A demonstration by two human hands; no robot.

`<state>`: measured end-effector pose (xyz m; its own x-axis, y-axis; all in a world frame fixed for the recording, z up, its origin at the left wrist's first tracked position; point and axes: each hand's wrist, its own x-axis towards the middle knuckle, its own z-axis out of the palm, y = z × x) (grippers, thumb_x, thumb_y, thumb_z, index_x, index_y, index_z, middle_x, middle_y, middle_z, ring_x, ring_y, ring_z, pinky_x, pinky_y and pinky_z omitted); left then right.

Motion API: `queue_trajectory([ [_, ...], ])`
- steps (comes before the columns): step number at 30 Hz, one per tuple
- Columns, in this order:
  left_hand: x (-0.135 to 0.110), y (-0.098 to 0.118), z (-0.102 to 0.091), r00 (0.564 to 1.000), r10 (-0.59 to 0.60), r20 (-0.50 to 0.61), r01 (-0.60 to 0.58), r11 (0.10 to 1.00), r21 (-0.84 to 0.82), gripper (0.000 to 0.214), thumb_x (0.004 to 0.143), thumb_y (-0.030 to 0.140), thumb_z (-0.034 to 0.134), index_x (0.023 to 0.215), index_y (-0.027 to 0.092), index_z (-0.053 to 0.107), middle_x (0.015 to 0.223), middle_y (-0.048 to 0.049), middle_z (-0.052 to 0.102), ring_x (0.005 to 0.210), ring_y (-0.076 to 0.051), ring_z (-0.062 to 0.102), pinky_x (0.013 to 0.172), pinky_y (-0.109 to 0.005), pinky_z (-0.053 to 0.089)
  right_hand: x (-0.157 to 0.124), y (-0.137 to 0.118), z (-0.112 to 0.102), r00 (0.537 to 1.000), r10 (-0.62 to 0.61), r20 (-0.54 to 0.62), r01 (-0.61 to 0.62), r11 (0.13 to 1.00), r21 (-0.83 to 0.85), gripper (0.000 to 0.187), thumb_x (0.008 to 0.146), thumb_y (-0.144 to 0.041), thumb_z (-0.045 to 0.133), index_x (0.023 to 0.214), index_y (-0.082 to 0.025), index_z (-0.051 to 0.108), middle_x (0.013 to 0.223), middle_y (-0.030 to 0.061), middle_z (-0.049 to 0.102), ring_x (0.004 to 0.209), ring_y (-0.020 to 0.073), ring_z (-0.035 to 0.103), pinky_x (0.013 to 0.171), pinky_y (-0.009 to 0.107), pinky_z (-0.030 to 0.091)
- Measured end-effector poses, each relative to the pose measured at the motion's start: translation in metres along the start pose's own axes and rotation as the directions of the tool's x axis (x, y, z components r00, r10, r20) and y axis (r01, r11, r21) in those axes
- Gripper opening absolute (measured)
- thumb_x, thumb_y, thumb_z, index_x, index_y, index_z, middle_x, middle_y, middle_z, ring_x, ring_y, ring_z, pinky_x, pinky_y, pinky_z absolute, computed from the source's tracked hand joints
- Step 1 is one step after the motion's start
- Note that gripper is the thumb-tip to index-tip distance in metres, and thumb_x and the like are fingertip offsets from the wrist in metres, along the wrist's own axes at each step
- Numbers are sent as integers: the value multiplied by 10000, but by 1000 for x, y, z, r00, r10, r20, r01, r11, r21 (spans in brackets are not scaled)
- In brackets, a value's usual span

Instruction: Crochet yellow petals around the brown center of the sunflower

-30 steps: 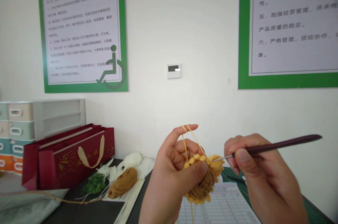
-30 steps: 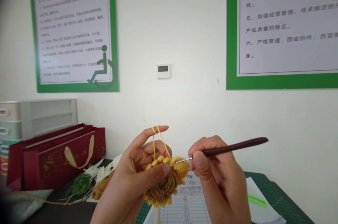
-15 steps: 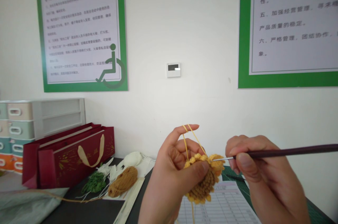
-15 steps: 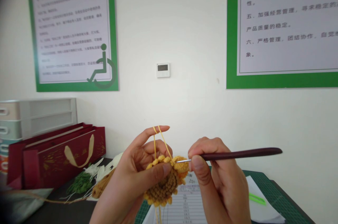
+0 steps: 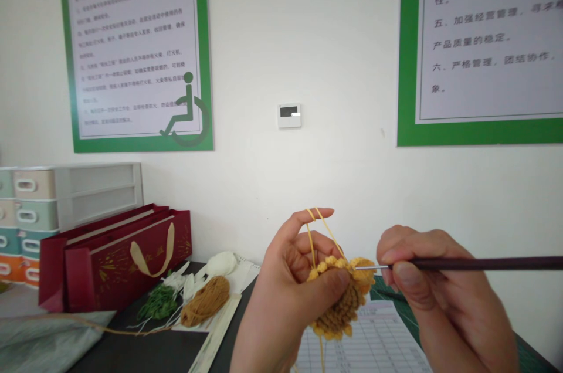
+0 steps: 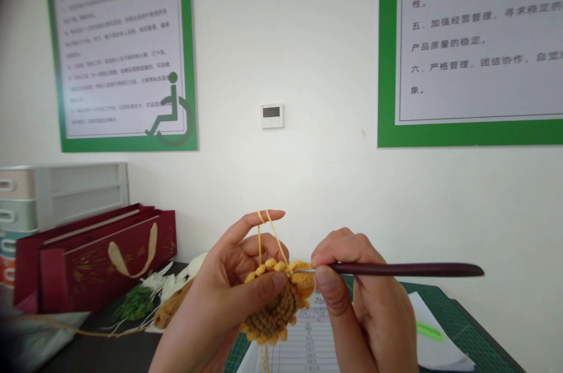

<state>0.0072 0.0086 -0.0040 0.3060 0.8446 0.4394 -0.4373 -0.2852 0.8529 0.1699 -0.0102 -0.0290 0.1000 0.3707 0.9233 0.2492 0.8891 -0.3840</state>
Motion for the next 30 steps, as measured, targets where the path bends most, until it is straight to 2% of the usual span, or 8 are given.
queue_trajectory([
  [5,0,0,0,1000,4,-5,-4,1000,6,594,736,108,851,1274,212,622,810,23,644,659,-100,546,616,-240,439,0,2,-1,999,-24,46,25,999,-26,148,1042,-178,481,976,-254,589,823,-8,555,731,128,546,645,279,449],
  [9,2,-4,-2,1000,23,-4,-23,1000,9,602,743,103,839,1289,216,611,811,26,640,669,-106,534,632,-252,446,3,3,-3,987,-129,98,141,982,-128,163,997,-107,501,991,-247,583,814,-2,565,775,150,559,647,293,458],
  [14,4,-10,-4,1000,23,-12,-22,998,57,606,747,111,830,1297,226,605,815,24,640,657,-108,522,593,-237,423,9,2,-10,907,-321,272,391,880,-268,226,885,-3,536,962,-216,536,779,-6,629,721,151,589,703,338,476],
  [17,4,-10,-4,999,32,-35,-29,995,96,588,753,118,827,1289,234,616,827,22,633,653,-101,506,574,-219,407,7,-1,-10,892,-339,300,429,845,-320,221,888,-22,546,992,-217,553,767,-10,643,688,154,607,719,356,479],
  [19,3,-7,-3,999,30,-30,-27,996,87,584,755,122,827,1289,240,620,836,22,625,658,-103,508,582,-224,415,4,-2,-8,938,-247,243,319,889,-328,160,931,-82,547,969,-237,563,769,-10,633,689,158,603,687,339,471],
  [22,1,-4,-5,1000,-9,23,8,999,50,570,771,120,821,1293,240,626,838,18,615,676,-114,531,608,-241,438,0,4,-5,998,3,68,12,976,-215,91,1006,-225,539,932,-251,585,772,-6,601,657,145,560,588,290,430],
  [25,1,-3,-8,996,-27,85,26,1000,13,545,781,131,821,1286,238,646,848,10,615,680,-113,540,616,-242,439,1,14,-2,975,220,39,-222,973,64,207,1025,-359,550,867,-238,605,697,-19,540,592,129,488,530,265,387],
  [30,2,-7,-10,992,-23,126,29,998,-49,556,775,162,859,1288,236,657,867,3,620,690,-113,564,630,-244,470,9,19,5,871,483,88,-474,780,408,325,957,-451,655,746,-213,589,648,-24,525,577,113,451,536,234,389],
])
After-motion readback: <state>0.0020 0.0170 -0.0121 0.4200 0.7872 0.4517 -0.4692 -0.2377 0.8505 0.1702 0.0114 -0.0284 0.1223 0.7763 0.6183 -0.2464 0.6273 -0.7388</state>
